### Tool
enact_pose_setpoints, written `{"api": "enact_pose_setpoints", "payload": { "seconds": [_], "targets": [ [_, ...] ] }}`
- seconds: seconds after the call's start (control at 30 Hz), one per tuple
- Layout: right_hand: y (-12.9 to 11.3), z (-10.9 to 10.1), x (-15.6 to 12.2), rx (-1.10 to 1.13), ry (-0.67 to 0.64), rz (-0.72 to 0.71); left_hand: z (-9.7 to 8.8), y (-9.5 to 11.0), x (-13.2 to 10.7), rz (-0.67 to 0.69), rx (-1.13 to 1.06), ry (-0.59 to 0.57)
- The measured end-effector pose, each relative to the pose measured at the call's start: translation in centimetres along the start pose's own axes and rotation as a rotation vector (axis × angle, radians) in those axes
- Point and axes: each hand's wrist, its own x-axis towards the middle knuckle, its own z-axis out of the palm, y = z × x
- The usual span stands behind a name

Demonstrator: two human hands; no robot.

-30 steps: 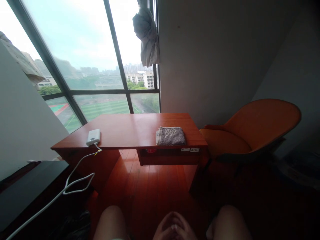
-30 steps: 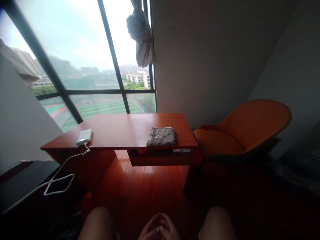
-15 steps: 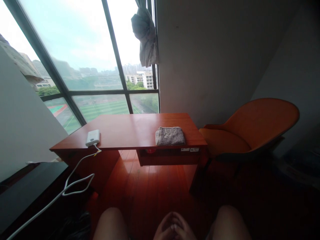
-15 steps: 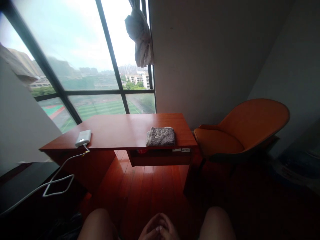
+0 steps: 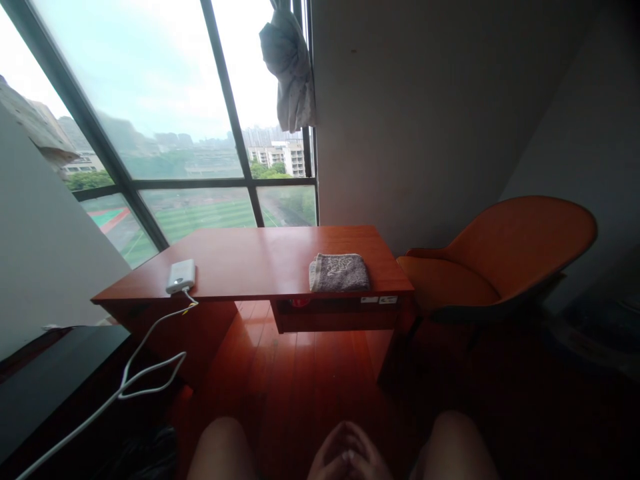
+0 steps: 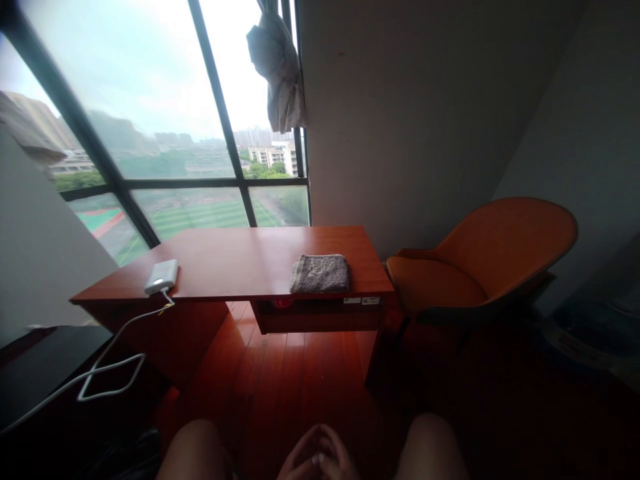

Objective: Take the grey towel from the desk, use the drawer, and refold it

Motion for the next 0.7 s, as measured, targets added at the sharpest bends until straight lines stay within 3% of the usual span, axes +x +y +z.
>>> {"api": "enact_pose_setpoints", "payload": {
  "seconds": [0.33,0.7],
  "targets": [
    [0.5,-2.1,1.8,0.071,-0.152,0.028,0.7,0.7,-0.5,0.108,-0.087,-0.062],
    [1.3,-1.7,1.5,0.002,-0.086,-0.081,0.3,-0.6,0.3,0.113,-0.085,-0.094]
  ]
}}
